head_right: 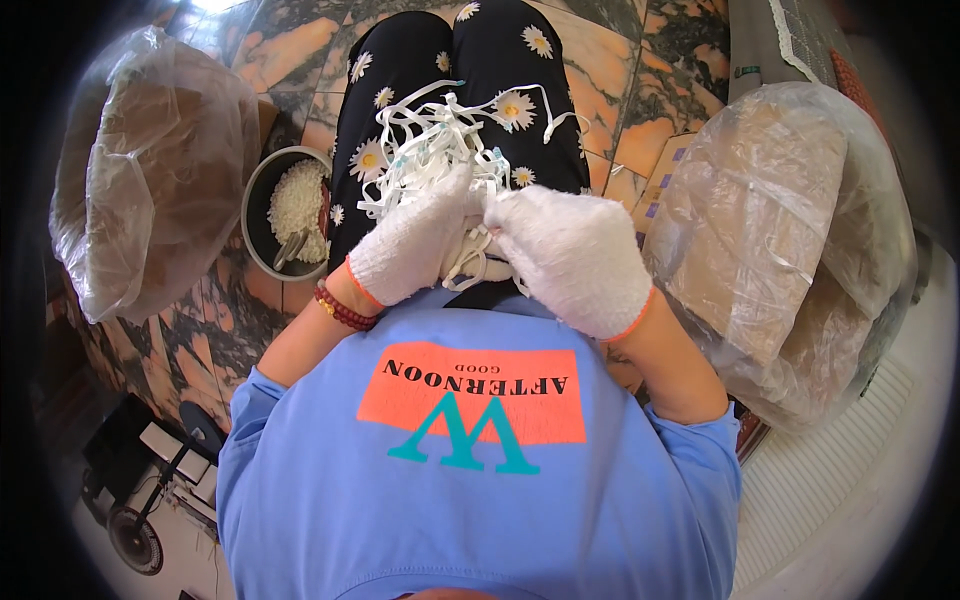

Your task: The person, wearing gloves, takes long white strips from their lap and ties them into bundles or knots, then places the finished bundles into a container.

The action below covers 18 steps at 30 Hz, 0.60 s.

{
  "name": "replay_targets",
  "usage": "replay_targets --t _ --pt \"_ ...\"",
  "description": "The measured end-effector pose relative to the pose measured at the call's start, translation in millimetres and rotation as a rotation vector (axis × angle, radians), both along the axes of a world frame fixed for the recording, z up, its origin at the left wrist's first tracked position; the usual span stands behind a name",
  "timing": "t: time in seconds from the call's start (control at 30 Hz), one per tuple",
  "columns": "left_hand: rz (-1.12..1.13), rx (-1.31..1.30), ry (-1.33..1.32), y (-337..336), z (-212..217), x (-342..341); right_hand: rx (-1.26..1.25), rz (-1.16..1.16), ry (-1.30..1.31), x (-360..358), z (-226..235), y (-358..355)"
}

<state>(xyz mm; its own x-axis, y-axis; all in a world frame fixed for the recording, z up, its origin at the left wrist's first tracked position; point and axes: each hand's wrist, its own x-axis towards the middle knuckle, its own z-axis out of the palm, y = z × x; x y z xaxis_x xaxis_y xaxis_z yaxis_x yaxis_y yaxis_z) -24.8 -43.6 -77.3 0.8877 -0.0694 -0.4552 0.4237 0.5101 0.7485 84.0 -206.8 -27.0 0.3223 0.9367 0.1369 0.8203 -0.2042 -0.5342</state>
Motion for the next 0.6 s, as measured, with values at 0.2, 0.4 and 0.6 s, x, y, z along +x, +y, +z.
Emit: replay_targets --t 0.2,0.4,0.6 --pt "-0.082 -0.355 0.119 0.2 -12.4 -1.8 0.064 -0.051 0.260 7.0 9.2 -2.8" --pt "-0.233 1.031 -0.606 6.1 -16.2 -3.6 -0.162 0.088 -0.194 -5.3 -6.9 -3.2" --pt "-0.102 0.920 -0.589 3.8 -21.1 -9.9 -0.009 0.004 0.001 2.8 6.3 -4.2"
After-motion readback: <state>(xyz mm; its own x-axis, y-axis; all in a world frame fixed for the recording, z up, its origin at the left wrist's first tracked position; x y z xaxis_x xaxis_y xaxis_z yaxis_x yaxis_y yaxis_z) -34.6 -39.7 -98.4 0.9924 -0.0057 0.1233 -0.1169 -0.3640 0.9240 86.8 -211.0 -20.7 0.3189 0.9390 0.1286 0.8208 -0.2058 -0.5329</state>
